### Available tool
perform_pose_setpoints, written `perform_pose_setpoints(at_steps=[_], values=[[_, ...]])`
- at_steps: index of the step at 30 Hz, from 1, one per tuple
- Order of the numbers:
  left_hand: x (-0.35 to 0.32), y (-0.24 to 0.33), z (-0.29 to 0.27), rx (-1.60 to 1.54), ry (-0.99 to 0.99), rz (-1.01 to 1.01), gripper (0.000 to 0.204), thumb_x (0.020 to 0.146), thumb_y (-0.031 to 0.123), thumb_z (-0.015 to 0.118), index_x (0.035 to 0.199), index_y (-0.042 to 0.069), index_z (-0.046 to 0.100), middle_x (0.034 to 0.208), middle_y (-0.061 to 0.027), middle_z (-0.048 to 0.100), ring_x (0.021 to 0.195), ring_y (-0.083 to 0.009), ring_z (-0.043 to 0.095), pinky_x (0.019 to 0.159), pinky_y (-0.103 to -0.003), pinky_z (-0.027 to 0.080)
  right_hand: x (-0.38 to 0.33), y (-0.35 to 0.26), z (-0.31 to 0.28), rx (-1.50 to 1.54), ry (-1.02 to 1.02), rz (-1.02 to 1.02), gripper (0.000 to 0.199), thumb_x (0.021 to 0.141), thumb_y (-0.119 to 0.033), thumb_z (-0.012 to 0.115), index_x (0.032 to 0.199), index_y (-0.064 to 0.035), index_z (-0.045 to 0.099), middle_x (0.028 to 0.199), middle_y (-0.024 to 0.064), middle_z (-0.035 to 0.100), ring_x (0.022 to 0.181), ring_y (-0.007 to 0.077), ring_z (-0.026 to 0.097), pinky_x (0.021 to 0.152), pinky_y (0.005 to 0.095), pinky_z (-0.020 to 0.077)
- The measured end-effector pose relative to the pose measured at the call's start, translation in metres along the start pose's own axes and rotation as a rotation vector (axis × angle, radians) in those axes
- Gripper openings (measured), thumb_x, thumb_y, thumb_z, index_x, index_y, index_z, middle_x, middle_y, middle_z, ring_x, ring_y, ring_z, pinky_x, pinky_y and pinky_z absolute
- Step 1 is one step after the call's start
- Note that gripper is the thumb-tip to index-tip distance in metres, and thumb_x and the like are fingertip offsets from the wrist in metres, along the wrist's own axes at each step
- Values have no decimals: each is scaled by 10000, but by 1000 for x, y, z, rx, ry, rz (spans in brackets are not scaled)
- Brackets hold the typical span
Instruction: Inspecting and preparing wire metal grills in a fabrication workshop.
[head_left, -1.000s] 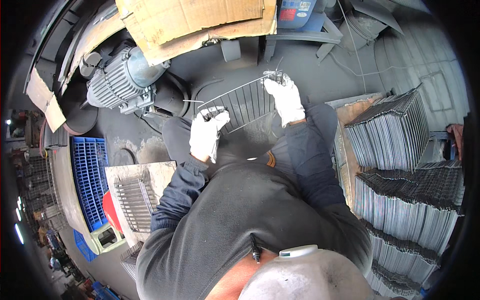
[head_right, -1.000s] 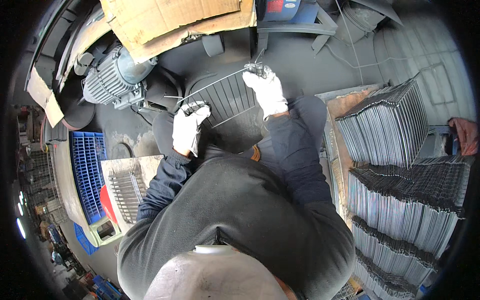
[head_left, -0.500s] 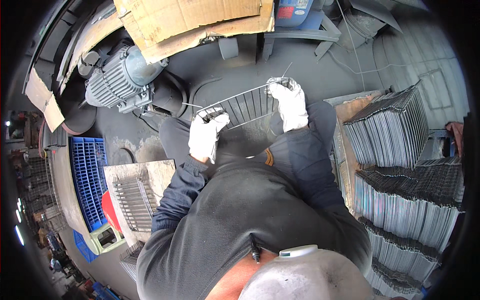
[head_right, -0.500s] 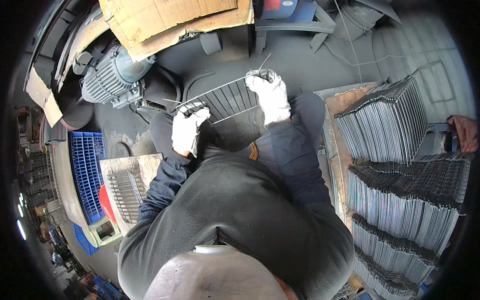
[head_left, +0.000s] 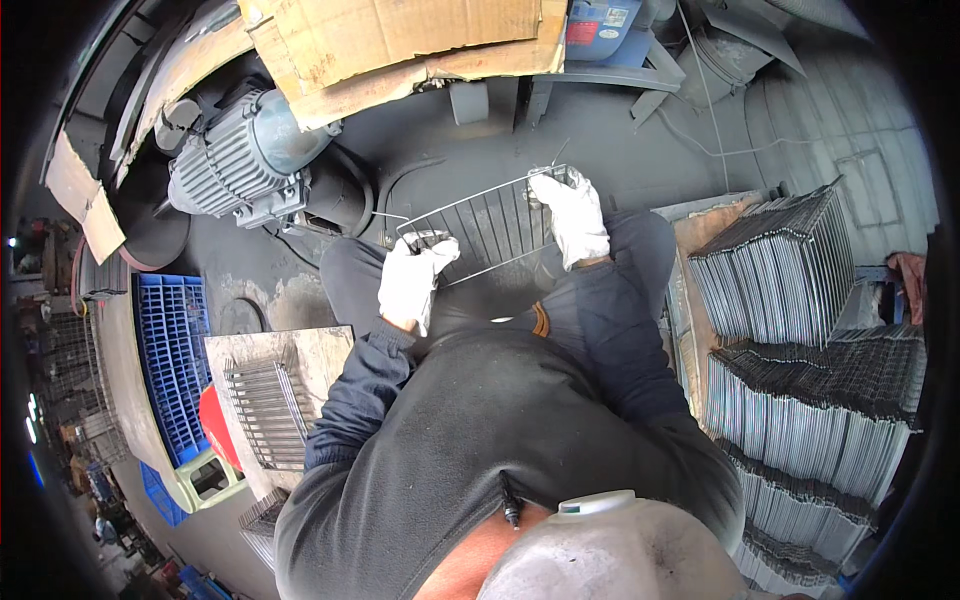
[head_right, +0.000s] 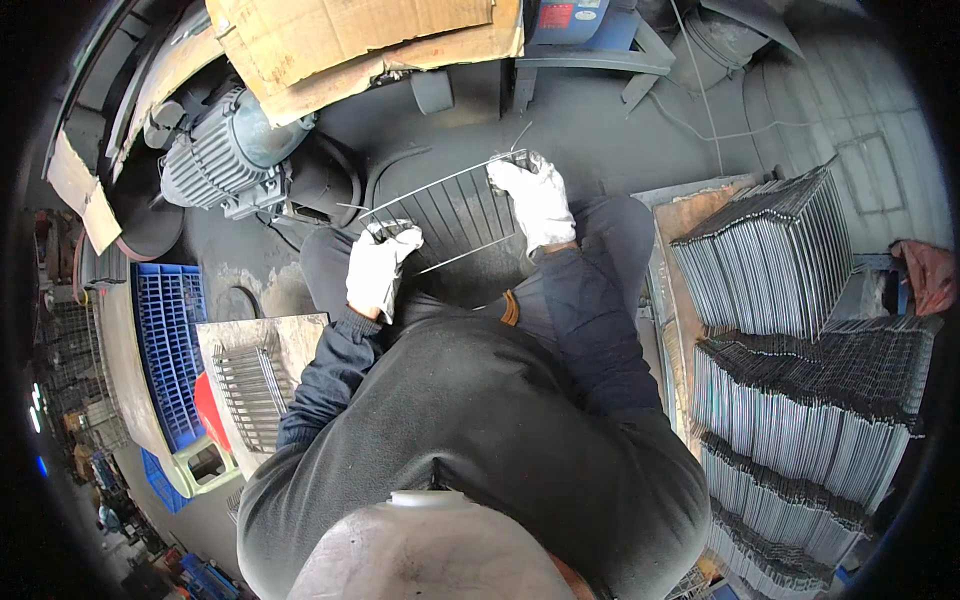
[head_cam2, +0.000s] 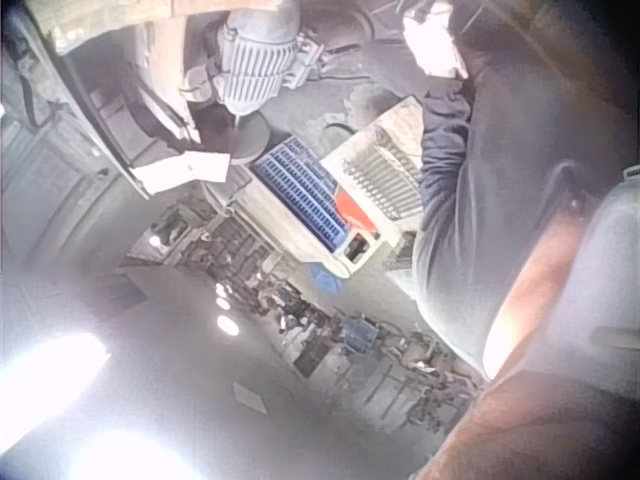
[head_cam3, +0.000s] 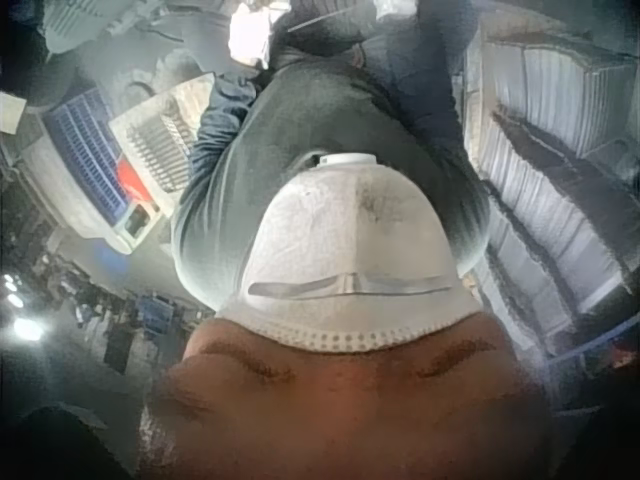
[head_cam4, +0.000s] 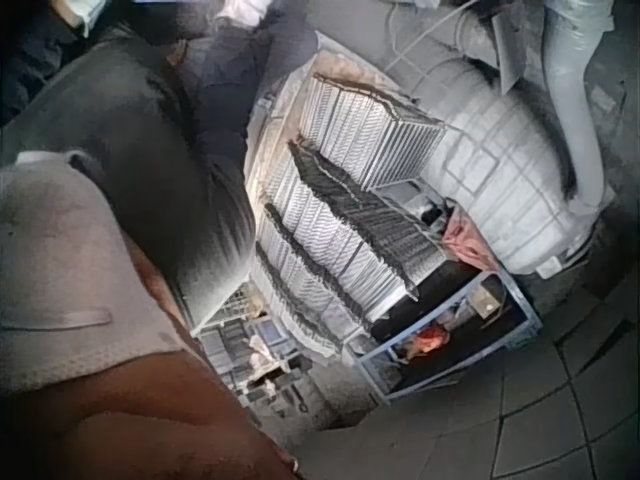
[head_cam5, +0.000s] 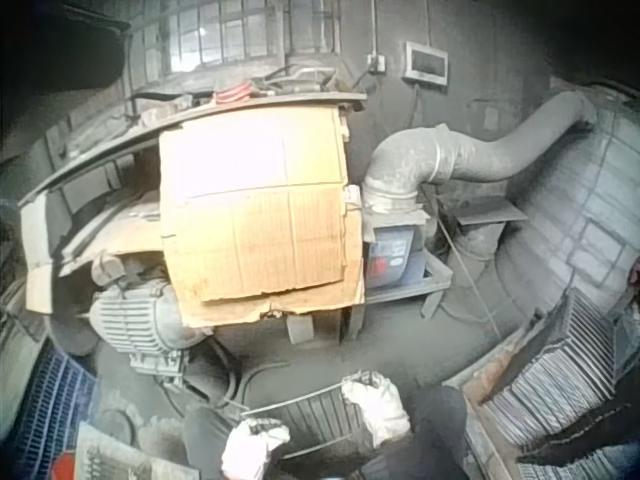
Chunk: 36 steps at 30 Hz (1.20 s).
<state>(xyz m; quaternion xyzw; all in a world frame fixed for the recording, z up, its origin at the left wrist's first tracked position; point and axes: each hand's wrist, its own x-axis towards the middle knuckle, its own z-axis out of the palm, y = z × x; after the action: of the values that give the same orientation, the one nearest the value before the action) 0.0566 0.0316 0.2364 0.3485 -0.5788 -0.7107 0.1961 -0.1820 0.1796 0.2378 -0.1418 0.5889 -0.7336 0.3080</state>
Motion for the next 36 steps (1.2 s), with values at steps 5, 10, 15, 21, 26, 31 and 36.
perform_pose_setpoints(at_steps=[5,10,15,21,26,31,36], values=[[-1,-11,-6,170,40,7,261,889,102,836,1099,0,720,982,-55,791,881,-115,719,819,-265,557,4,8,2,-90,-11,16,127,957,-129,757,1037,-30,761,902,24,742,817,117,670,790,276,532],[-1,-13,-9,170,44,7,286,876,133,857,1099,12,725,968,-36,783,884,-105,699,816,-269,541,2,10,7,-117,-20,27,111,953,-127,761,1018,-38,768,896,18,739,818,119,667,790,282,529],[0,-21,-11,214,55,-37,283,920,183,813,1117,-12,755,1013,-88,803,959,-155,750,871,-296,568,6,23,7,-138,24,20,212,900,-228,807,999,-42,784,833,9,738,757,126,647,722,307,514],[4,-30,-13,245,58,-37,274,913,202,812,1097,3,776,1019,-82,805,968,-164,750,885,-306,565,7,20,12,-169,48,49,196,896,-232,806,951,-46,779,809,-3,724,747,120,634,705,312,504],[6,-34,-14,152,60,-113,273,909,198,814,1101,8,780,1013,-74,807,956,-153,743,873,-297,562,14,29,7,-257,12,57,177,903,-242,799,905,-67,777,796,-9,719,738,123,633,689,323,496],[9,-34,-14,136,73,-157,267,907,195,816,1100,13,783,999,-71,809,939,-140,737,856,-291,558,14,29,12,-320,-2,57,202,913,-266,793,900,-66,772,788,-1,717,726,133,631,681,331,494],[15,-47,-20,100,37,-99,256,918,195,801,1097,12,785,997,-72,810,926,-150,743,849,-295,562,19,37,11,-276,-2,85,222,927,-278,784,927,-56,777,802,10,727,742,133,643,686,334,503]])
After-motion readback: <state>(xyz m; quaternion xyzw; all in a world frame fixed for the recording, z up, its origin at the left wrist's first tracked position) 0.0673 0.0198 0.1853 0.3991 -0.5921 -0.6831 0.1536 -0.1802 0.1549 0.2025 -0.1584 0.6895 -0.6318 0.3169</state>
